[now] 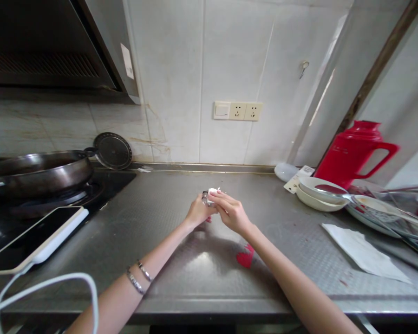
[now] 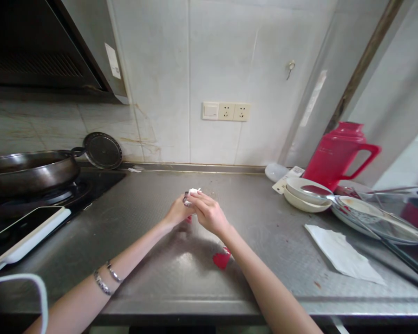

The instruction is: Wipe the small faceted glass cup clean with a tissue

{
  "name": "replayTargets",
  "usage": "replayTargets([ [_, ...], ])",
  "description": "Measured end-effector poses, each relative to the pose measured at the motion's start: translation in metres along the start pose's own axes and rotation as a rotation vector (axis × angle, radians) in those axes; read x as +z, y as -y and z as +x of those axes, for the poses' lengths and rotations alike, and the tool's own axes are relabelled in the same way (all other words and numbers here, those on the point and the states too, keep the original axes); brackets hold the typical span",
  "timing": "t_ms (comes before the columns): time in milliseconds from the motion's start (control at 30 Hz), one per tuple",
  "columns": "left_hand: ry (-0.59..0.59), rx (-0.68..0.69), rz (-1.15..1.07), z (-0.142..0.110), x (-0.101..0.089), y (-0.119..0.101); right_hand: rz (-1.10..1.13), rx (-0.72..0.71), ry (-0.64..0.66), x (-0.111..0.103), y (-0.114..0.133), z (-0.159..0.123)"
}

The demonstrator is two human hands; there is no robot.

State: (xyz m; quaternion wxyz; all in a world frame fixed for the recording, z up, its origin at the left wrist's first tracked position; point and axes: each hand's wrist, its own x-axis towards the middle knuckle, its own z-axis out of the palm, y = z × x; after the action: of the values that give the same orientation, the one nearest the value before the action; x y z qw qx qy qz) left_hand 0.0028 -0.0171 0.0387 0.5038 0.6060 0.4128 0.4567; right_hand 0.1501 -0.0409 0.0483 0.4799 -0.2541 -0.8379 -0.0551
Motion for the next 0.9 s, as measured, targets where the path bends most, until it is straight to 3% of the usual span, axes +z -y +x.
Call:
replayTargets([
  [100, 0.001, 0.058, 0.115, 0.003, -0.002, 0.003, 0.045, 0.015, -0.005, -0.001, 0.006, 0.001],
  [267, -0.044, -0.031, 0.109, 0.004, -0.002, 0.006, 0.131, 0.166, -0.041, -0.003, 0.012, 0.005],
  [467, -0.051, -0.147, -0.090, -0.001, -0.001, -0.002, 0.134, 0.520, -0.358, -0.013, -0.006, 0.009],
  [633, 0.045, -0.167, -0.184, -0.007, 0.001, -0.005, 0.080, 0.487, -0.281, -0.012, -0.010, 0.008],
  [900, 0.123, -0.174, -0.298, -0.010, 0.002, -0.008, 0.258, 0.401, -0.175, 0.004, 0.004, 0.002],
])
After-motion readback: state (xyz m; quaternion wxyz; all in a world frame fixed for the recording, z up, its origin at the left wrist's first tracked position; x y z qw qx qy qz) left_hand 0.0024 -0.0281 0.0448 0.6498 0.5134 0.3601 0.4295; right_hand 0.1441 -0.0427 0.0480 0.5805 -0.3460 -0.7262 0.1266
